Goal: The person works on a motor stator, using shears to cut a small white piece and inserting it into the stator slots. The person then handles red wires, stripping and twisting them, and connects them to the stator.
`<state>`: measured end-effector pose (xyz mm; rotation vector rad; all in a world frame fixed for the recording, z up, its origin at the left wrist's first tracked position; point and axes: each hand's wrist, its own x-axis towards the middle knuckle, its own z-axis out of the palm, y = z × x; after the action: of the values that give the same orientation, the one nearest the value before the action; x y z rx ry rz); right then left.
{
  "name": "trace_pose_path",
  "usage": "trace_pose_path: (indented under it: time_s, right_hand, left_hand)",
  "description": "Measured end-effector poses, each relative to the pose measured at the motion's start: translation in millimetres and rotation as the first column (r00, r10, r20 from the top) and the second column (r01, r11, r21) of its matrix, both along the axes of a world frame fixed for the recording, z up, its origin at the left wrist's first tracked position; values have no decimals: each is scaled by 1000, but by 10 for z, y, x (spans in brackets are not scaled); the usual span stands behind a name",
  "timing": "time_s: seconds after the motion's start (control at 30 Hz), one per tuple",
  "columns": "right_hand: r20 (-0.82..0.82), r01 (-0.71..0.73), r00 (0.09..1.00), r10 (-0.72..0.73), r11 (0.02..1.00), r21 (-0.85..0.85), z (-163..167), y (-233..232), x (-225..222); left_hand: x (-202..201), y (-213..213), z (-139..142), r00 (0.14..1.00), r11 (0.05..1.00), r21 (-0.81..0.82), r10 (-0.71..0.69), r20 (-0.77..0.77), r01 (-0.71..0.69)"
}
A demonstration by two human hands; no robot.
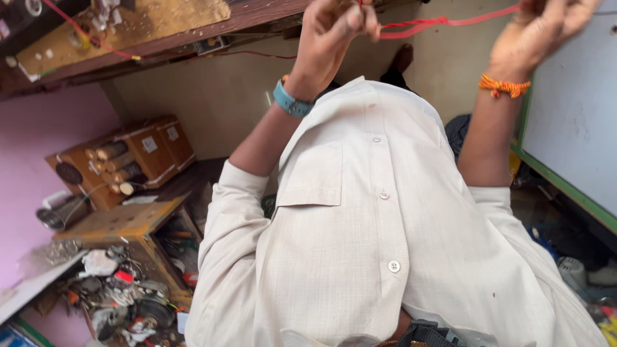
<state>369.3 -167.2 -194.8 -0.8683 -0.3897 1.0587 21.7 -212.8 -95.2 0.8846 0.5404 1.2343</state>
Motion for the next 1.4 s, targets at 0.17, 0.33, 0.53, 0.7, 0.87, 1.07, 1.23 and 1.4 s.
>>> trace_pose_path:
  time_s: [0.17,0.33,0.53,0.7,0.87,1.07,1.23,1.4]
  right_hand:
    - [122,-123,981,150,972,-200,65,-15,-363]
    - [126,-490,860,494,869,-61,20,-136,-901]
    - [461,-682,650,604,731,5,449,-240,-1036]
    - [548,-569,676,493,821,-37,802,-316,-1088]
    - [507,-441,759,408,895,-59,1073,-432,-1066]
    - [461,-398,798,387,914,-78,1119,-492,-986]
    - [350,-556,750,561,822,-126,969,-462,-883]
    - [143,-655,738,659,751,-85,782,-536,-984]
  left_hand:
    - [-173,-351,-138,942,982,-168,23,-335,-84]
    - [-160,-473,-522,930,937,-246,162,-329,-250]
    - [277,-214,-504,924,942,-184,213,-317,-280]
    - [747,156,-283,920,929,-153,289,-266,-336]
    - [1008,193,-20,934,949,-77,282,-217,-305]
    - [1020,214,93,978,995,-24,86,-191,-92]
    - [998,281,34,963,999,18,41,-266,-37]
    - [869,376,-34,968,996,37,-69,-242,80]
